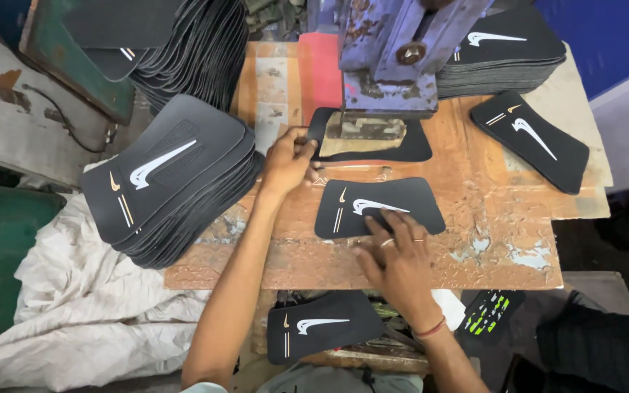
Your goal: Manually stamping brand logos onto fabric pieces using a mechanical press machine.
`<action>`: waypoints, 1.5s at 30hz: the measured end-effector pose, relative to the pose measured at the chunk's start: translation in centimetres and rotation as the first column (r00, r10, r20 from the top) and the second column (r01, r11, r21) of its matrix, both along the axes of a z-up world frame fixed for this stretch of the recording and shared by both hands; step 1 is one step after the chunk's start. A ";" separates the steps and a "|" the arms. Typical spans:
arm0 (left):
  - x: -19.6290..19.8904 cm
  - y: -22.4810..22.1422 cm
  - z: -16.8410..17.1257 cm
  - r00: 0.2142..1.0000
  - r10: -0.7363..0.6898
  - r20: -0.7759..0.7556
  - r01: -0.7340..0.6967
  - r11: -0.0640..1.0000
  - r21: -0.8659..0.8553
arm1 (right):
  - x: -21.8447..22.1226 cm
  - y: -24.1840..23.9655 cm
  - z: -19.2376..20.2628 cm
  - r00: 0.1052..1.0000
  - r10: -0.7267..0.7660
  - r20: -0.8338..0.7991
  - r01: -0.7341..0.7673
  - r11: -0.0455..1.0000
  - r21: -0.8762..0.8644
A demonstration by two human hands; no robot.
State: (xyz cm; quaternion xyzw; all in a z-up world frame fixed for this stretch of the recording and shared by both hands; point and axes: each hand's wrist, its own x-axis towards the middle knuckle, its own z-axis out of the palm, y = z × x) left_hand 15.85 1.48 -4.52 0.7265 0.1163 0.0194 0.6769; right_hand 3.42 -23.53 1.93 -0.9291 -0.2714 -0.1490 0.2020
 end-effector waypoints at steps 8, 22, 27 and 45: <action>-16.6 5.3 4.3 0.985 0.168 0.039 -0.155 0.763 0.628 | -1.4 -0.1 -1.1 0.979 0.197 -0.051 -0.201 0.973 -0.110; -21.1 8.4 2.5 0.988 -0.040 -0.152 0.066 0.984 0.168 | 9.1 6.4 -2.3 0.985 0.168 0.036 -0.156 0.963 -0.219; -21.0 8.2 3.1 0.984 -0.051 -0.173 0.076 0.986 0.146 | 8.1 5.6 -1.2 0.989 0.148 0.006 -0.145 0.977 -0.159; -22.9 6.6 4.5 0.994 0.044 0.103 -0.080 0.921 0.381 | 0.8 -2.1 -8.1 0.973 0.122 0.197 -0.109 0.991 -0.073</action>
